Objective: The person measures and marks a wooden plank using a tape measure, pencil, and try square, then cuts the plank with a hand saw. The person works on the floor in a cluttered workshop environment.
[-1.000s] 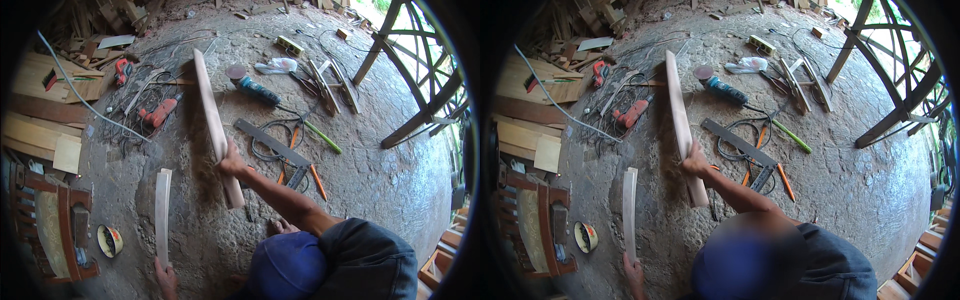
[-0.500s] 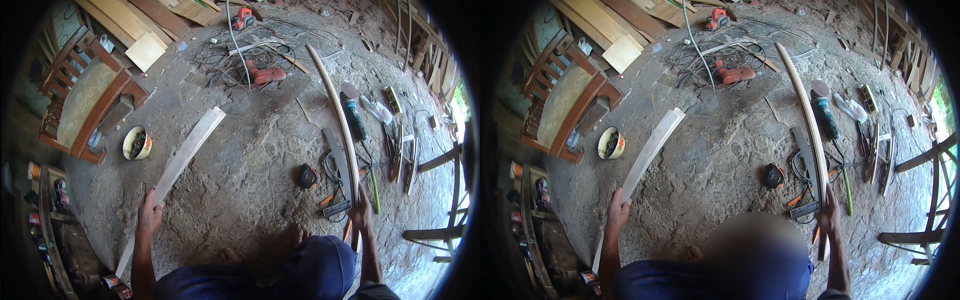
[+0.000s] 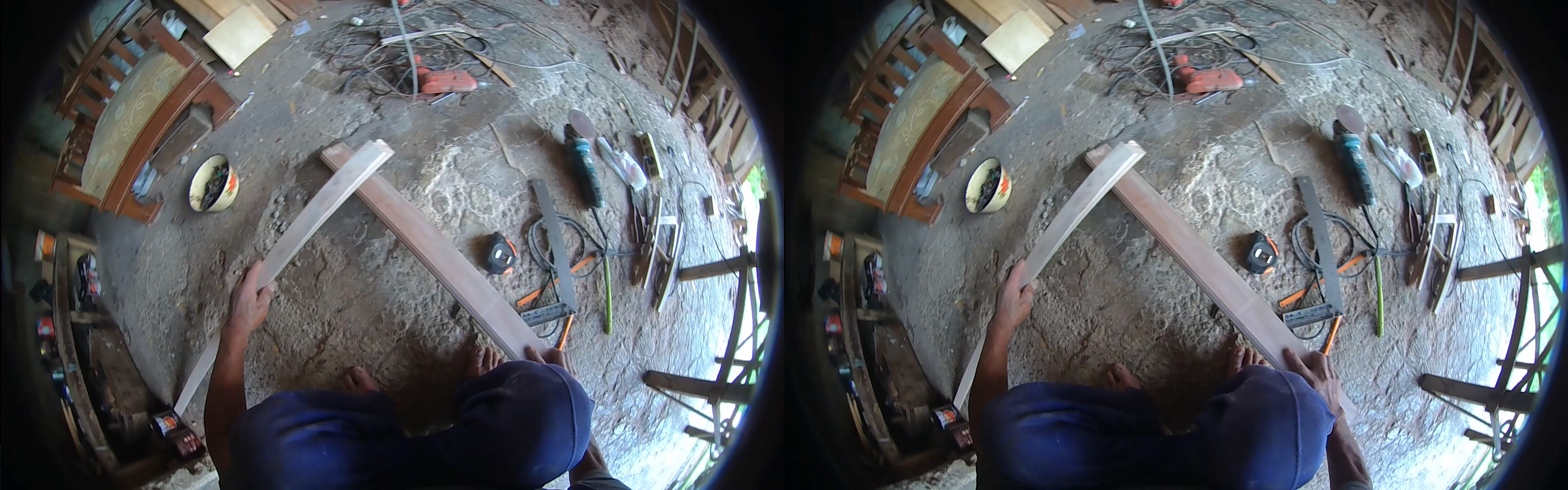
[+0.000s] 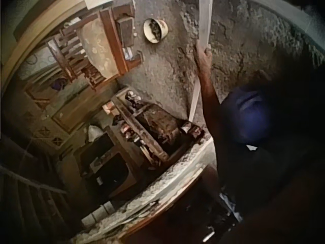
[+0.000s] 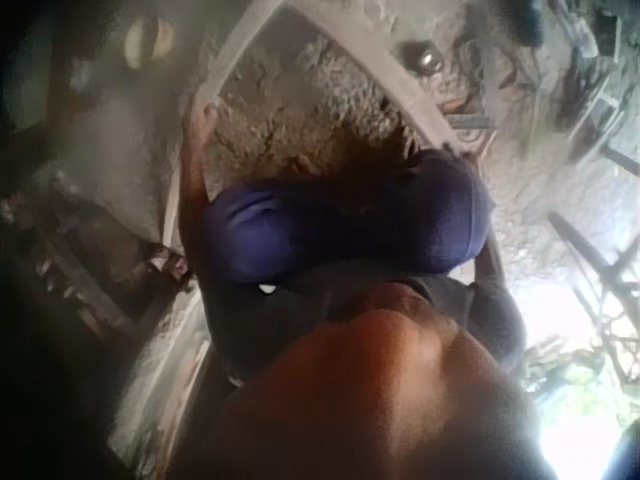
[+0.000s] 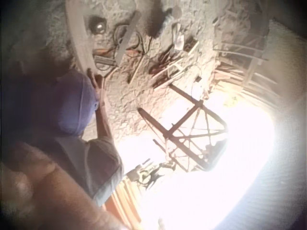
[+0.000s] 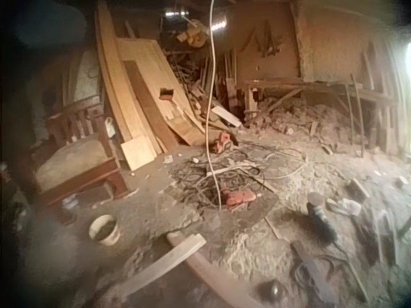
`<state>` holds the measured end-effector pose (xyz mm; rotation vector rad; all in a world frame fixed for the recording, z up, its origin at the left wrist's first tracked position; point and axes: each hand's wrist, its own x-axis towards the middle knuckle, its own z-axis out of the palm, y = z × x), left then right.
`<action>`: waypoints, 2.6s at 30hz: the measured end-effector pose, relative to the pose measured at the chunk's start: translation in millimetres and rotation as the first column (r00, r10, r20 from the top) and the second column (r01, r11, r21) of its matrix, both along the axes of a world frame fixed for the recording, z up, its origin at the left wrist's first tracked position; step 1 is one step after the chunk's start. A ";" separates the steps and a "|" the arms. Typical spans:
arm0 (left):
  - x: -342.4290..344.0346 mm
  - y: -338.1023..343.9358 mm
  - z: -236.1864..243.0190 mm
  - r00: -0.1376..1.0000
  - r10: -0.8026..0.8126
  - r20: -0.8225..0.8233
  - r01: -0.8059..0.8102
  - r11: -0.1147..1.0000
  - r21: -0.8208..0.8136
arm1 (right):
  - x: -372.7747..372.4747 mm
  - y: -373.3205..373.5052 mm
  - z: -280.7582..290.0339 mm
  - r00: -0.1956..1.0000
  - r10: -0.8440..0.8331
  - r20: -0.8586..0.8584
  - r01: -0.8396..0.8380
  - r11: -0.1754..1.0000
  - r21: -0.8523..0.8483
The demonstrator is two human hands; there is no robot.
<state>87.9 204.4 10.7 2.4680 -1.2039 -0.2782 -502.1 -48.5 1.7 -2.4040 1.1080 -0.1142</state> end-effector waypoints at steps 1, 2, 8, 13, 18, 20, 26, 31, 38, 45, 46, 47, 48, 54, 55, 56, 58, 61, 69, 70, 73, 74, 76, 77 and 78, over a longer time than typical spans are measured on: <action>-0.7 -1.1 -2.6 1.000 -0.007 -0.007 0.008 1.000 0.007 | 23.1 -3.7 0.2 0.999 0.043 0.012 -0.043 0.999 0.004; -1.9 -1.8 -5.2 1.000 -0.011 -0.002 0.011 1.000 0.016 | 43.2 -11.0 2.8 0.987 0.158 0.012 -0.158 0.987 -0.014; -5.4 -5.5 -25.7 0.996 0.008 -0.086 0.004 0.991 0.137 | 210.2 -18.6 -31.2 0.994 0.108 0.025 -0.110 0.988 0.105; 1.6 -0.2 -42.8 0.992 -0.050 -0.113 0.066 0.987 0.143 | 297.6 -2.9 -61.7 0.987 0.147 0.063 -0.157 0.964 0.215; 1.1 0.7 -53.6 0.985 -0.078 -0.154 0.103 0.982 0.157 | 297.9 -1.4 -75.3 0.938 0.315 0.146 -0.324 0.945 0.042; 0.7 -0.4 -55.2 0.979 -0.060 -0.193 0.087 0.988 0.130 | 294.5 -19.7 -81.7 0.925 0.338 0.174 -0.347 0.937 0.027; 7.9 -9.3 -61.1 0.978 -0.124 -0.165 0.146 0.980 0.133 | 322.3 -93.0 -105.4 0.849 0.090 0.520 -0.186 0.973 0.136; 11.6 7.1 -67.0 0.982 -0.093 -0.165 0.129 0.966 0.223 | 333.7 -128.0 -108.9 0.859 0.010 0.511 -0.185 0.938 0.292; 7.9 7.5 -65.2 0.981 -0.035 -0.188 0.078 0.971 0.227 | 373.8 -132.8 -111.4 0.845 -0.067 0.531 -0.264 0.810 0.523; 0.7 -8.7 -53.1 0.988 -0.032 -0.149 0.071 0.960 0.269 | 391.3 -163.7 -84.2 0.772 0.567 0.287 -0.590 0.807 -0.006; 0.9 -9.6 -51.1 0.987 -0.034 -0.160 0.078 0.958 0.274 | 396.9 -168.8 -80.6 0.771 0.595 0.227 -0.618 0.785 0.046; 1.3 -10.3 -49.1 0.986 -0.032 -0.161 0.079 0.952 0.296 | 402.6 -172.6 -78.2 0.745 0.635 0.204 -0.660 0.747 0.082; 2.2 -12.1 -48.0 0.990 -0.034 -0.139 0.077 0.946 0.314 | 407.1 -177.2 -76.3 0.684 0.699 0.207 -0.716 0.697 0.013; 0.6 -20.6 -48.1 0.991 -0.064 -0.118 0.100 0.936 0.337 | 418.3 -185.3 -80.1 0.671 0.726 0.153 -0.738 0.673 0.043; 0.3 -21.0 -47.6 0.989 -0.061 -0.132 0.103 0.935 0.338 | 417.5 -185.0 -80.6 0.685 0.714 0.144 -0.727 0.682 0.078; 0.2 -21.5 -46.7 0.990 -0.058 -0.131 0.101 0.933 0.345 | 416.7 -184.3 -80.7 0.657 0.740 0.146 -0.749 0.662 0.021; 1.2 -23.3 -44.7 0.989 -0.059 -0.132 0.102 0.930 0.354 | 414.9 -182.5 -80.2 0.624 0.771 0.125 -0.769 0.634 -0.074; 3.4 -25.8 -41.3 0.989 -0.052 -0.140 0.100 0.924 0.368 | 414.1 -179.0 -78.8 0.623 0.781 -0.035 -0.772 0.608 -0.183; 1.3 1.9 -50.4 0.990 -0.038 -0.133 0.064 0.978 0.198 | 431.2 -181.5 -72.1 0.510 0.843 -0.173 -0.838 0.440 -0.323; 2.0 15.5 -49.7 0.993 -0.009 -0.114 0.034 0.975 0.219 | 432.2 -181.1 -71.5 0.515 0.831 -0.210 -0.840 0.440 -0.317; 9.0 54.9 -50.0 1.000 0.021 -0.022 -0.013 0.954 0.300 | 430.2 -180.2 -69.9 0.541 0.790 -0.287 -0.835 0.467 -0.291; 12.4 69.7 -48.6 1.000 0.029 0.011 -0.031 0.940 0.340 | 429.4 -179.7 -69.3 0.539 0.793 -0.284 -0.837 0.466 -0.286; 14.7 93.8 -48.0 0.996 0.058 0.063 -0.078 0.918 0.389 | 427.7 -178.8 -68.0 0.542 0.791 -0.285 -0.836 0.475 -0.274; 15.7 101.0 -48.8 0.994 0.071 0.080 -0.097 0.912 0.398 | 428.8 -178.1 -67.6 0.532 0.798 -0.283 -0.843 0.470 -0.262; 16.6 105.2 -50.5 0.990 0.104 0.097 -0.136 0.888 0.440 | 428.4 -178.2 -67.0 0.538 0.789 -0.296 -0.841 0.480 -0.250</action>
